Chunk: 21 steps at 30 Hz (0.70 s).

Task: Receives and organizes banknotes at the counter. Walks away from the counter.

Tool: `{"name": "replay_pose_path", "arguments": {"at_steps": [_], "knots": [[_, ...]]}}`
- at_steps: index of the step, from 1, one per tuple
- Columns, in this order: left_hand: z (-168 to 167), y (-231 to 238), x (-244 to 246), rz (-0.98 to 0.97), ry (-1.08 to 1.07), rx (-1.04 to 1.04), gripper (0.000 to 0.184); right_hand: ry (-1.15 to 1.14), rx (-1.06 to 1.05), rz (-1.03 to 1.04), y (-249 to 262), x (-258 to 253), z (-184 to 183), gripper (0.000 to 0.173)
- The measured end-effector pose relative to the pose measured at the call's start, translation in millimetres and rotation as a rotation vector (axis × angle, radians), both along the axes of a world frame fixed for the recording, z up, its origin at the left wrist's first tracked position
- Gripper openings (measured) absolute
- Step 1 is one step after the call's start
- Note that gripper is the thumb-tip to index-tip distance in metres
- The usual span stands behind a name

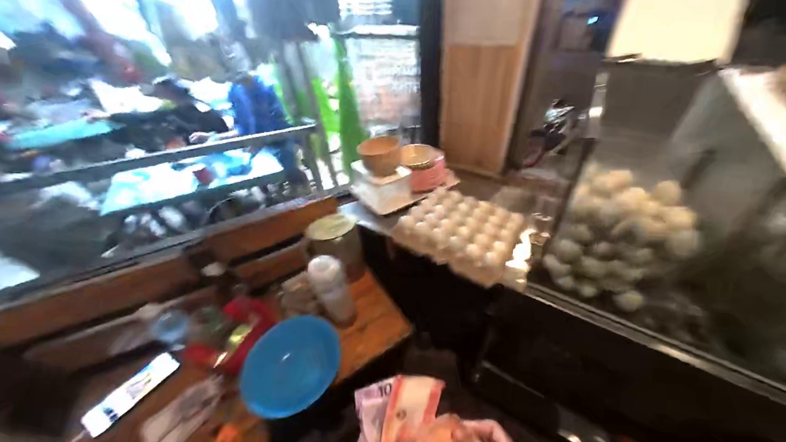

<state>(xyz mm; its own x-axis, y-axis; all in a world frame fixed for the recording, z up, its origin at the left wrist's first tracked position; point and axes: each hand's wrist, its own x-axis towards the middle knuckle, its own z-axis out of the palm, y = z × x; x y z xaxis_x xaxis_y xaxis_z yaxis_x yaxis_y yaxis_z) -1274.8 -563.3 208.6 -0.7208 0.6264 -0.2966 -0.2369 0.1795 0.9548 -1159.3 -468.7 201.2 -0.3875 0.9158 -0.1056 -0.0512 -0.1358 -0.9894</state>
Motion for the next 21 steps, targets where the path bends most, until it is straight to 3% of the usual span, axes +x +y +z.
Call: {"name": "replay_pose_path", "arguments": {"at_steps": [4,8,13,18,21], "knots": [[7.5,-31.8,-67.4,0.128,-0.036,-0.018,0.057,0.06,-0.121,0.201,-21.2,-73.1,13.6,0.016],[3.3,-38.5,-110.4,0.119,-0.015,-0.066,0.048,0.001,-0.189,0.495,-10.0,-121.3,14.5,0.025],[-16.5,-23.8,-144.0,0.124,-0.027,-0.143,0.049,-0.15,-0.003,0.583,23.5,-180.4,-1.3,0.031],[-30.2,-10.4,-158.5,0.075,-0.089,-0.171,0.039,-0.304,0.034,0.848,43.8,-227.8,-37.4,0.032],[-44.1,-11.4,-165.5,0.08,-0.125,-0.208,0.037,-0.364,0.17,0.954,49.8,-253.2,-56.8,0.041]]}}
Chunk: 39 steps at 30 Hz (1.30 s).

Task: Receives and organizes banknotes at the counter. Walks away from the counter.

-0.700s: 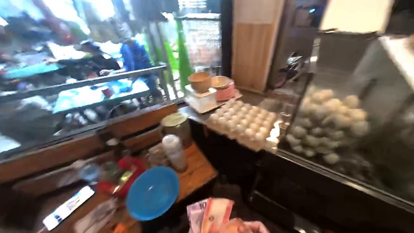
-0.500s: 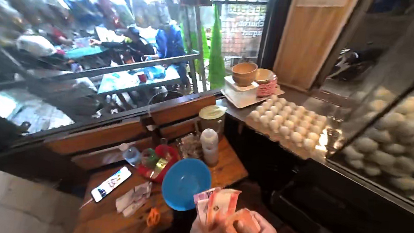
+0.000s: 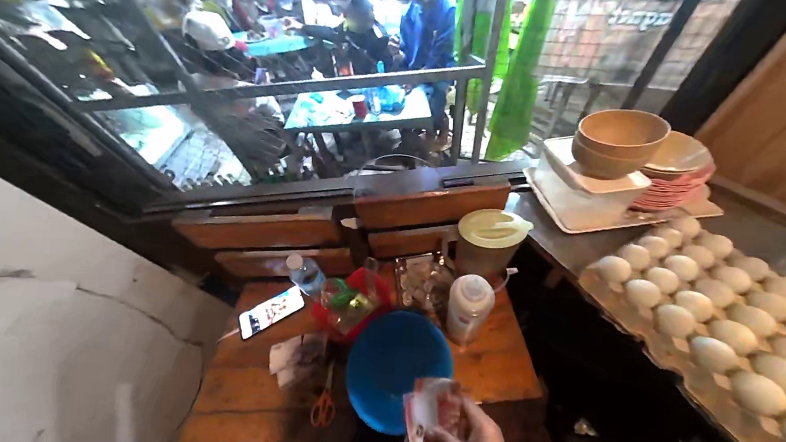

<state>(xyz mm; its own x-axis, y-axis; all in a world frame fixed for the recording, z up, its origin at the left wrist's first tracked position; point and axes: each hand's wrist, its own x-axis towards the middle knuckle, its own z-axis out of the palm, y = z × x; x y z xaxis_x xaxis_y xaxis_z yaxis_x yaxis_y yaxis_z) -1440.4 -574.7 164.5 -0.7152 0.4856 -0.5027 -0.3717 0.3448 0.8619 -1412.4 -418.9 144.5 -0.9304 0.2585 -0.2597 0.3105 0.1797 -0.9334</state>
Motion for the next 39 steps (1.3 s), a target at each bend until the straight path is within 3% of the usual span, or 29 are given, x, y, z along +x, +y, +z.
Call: {"name": "replay_pose_path", "arguments": {"at_steps": [2,5,7,10,14,17,20,23,26,30,36,39], "knots": [[-2.9,-3.6,-8.2,0.09,-0.036,-0.037,0.034,-0.008,0.059,0.073,3.9,-15.3,-5.8,0.046],[-8.4,-5.7,-23.0,0.364,-0.093,0.015,0.026,-0.152,-0.09,0.135,4.5,-31.8,-4.6,0.062],[-17.4,-9.9,-37.0,0.435,-0.163,0.092,0.031,-0.164,-0.155,0.033,-4.9,-38.2,-11.9,0.05],[-32.9,-18.9,-55.8,0.312,-0.251,0.156,0.029,-0.096,-0.114,-0.093,-23.2,-52.2,-29.3,0.038],[-46.0,-30.8,-89.4,0.008,-0.318,0.118,0.026,-0.094,-0.015,0.038,-39.6,-78.4,-41.8,0.059],[-50.8,-35.3,-115.9,0.017,-0.32,0.042,0.03,-0.12,-0.182,-0.118,-48.7,-96.1,-37.5,0.067],[-55.1,-41.7,-131.9,0.065,-0.299,0.092,0.029,-0.107,-0.332,-0.418,-62.2,-106.5,-44.7,0.041],[-58.4,-42.2,-137.6,0.151,-0.309,0.252,0.043,-0.108,-0.362,-0.533,-73.5,-109.1,-50.7,0.017],[-65.2,-48.0,-137.0,0.297,-0.301,0.307,0.045,-0.036,-0.348,-0.612,-83.3,-104.5,-53.6,0.015],[-76.1,-68.0,-136.2,0.397,-0.204,0.248,0.031,0.097,-0.446,-0.584,-86.0,-99.9,-53.8,0.014],[-82.5,-90.5,-142.2,0.43,-0.106,0.152,0.046,-0.067,-0.584,-0.401,-92.7,-112.7,-41.4,0.022],[-80.4,-92.8,-140.2,0.43,-0.086,0.171,0.045,-0.192,-0.544,-0.385,-106.8,-119.9,-42.9,0.02]]}}
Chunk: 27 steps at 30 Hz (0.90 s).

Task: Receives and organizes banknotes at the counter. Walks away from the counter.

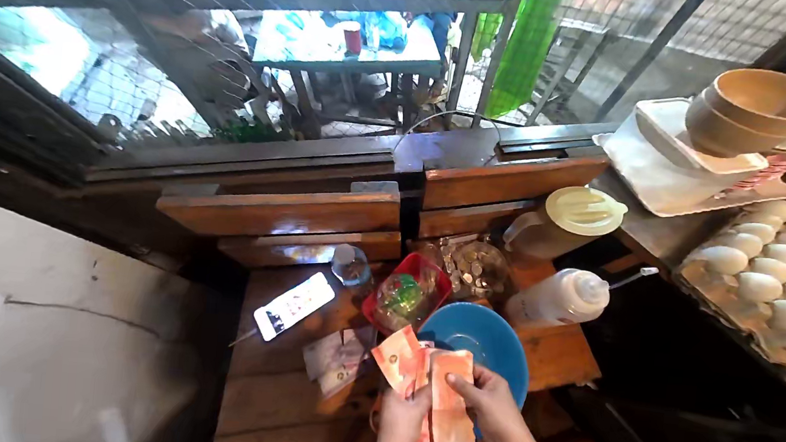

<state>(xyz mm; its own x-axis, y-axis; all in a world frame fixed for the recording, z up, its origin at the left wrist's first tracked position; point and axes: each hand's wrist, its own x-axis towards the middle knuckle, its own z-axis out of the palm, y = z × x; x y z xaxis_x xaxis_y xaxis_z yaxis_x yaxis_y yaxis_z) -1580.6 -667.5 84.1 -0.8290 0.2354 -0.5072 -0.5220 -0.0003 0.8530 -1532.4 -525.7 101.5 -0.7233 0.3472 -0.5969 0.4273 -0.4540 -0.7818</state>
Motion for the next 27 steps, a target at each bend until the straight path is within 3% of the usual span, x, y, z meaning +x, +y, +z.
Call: {"name": "replay_pose_path", "arguments": {"at_steps": [3,5,8,12,18,23,27], "knots": [[13.2,-4.4,6.2,0.007,-0.009,-0.023,0.035,-0.012,0.062,-0.052,-7.6,-1.4,-3.8,0.017],[18.4,-9.6,11.5,0.041,-0.035,-0.041,0.039,0.029,0.056,-0.082,-4.5,1.1,-5.8,0.02],[9.2,-16.5,21.3,0.078,0.018,-0.1,0.026,0.102,-0.06,0.027,0.3,9.7,1.5,0.022],[17.9,-17.9,41.7,0.086,0.032,-0.17,0.039,0.137,-0.146,0.111,-8.9,20.9,2.1,0.027],[31.1,-26.3,77.7,0.136,0.013,-0.167,0.034,0.085,-0.147,-0.011,-13.0,37.8,-10.2,0.023],[31.9,-44.9,89.6,0.266,0.06,-0.233,0.033,0.054,-0.324,0.294,-14.4,58.3,3.4,0.024],[34.8,-46.2,88.6,0.334,0.026,-0.218,0.038,0.089,-0.205,0.298,-44.4,65.0,6.0,0.022]]}}
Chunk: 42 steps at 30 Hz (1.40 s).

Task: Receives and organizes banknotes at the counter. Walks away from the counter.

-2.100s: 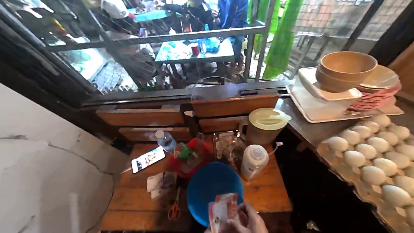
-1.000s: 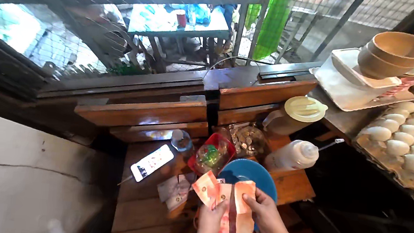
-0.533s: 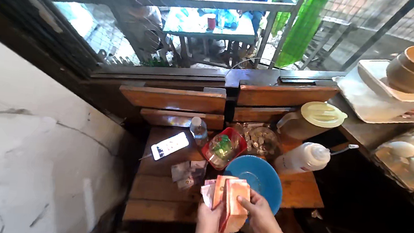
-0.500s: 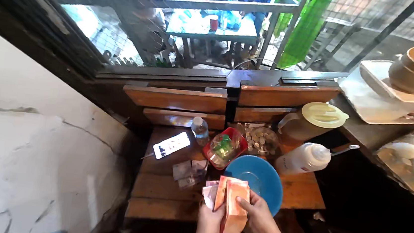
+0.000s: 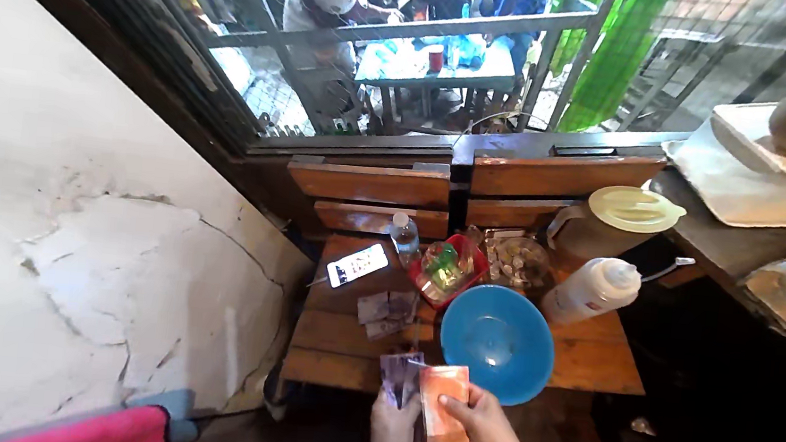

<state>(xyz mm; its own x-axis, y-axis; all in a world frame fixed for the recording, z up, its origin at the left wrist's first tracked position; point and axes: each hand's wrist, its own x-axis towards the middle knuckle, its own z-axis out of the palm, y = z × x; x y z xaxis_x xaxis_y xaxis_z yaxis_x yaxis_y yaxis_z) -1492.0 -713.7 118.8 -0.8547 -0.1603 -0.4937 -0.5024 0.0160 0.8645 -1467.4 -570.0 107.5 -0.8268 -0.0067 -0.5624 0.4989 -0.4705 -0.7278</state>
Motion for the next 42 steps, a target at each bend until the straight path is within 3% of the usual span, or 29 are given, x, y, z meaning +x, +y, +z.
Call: {"name": "replay_pose_path", "arguments": {"at_steps": [6,12,18,21,25,27,30,36,42], "knots": [[-13.8,-21.6,-18.8,-0.089,0.021,-0.084,0.044,0.009,0.166,-0.097,-29.0,-8.8,-2.2,0.022],[-22.9,-71.7,-57.8,-0.515,0.102,0.097,0.049,-0.165,0.007,-0.077,-48.2,-26.1,-12.1,0.019],[-30.4,-108.9,-83.3,-0.376,-0.19,0.342,0.044,-0.058,0.17,-0.352,-98.8,-42.6,-21.8,0.014],[-32.6,-123.6,-92.1,-0.368,-0.299,0.4,0.042,-0.088,0.221,-0.357,-106.4,-46.4,-20.0,0.016],[-32.8,-136.1,-102.9,-0.409,-0.326,0.352,0.026,-0.175,-0.012,-0.37,-120.4,-46.9,-14.9,0.031],[-32.2,-139.1,-107.5,-0.42,-0.324,0.35,0.023,-0.181,-0.093,-0.432,-129.8,-48.9,-14.0,0.027],[-32.6,-138.6,-109.4,-0.409,-0.359,0.393,0.022,-0.186,-0.093,-0.523,-141.4,-55.9,-14.3,0.024],[-36.6,-133.1,-108.9,-0.49,-0.418,0.52,0.023,-0.223,0.002,-0.497,-147.2,-64.2,-20.1,0.025],[-50.1,-148.4,-120.7,-0.589,-0.348,0.561,0.042,-0.135,0.214,-0.613,-145.7,-68.8,-26.5,0.024]]}}
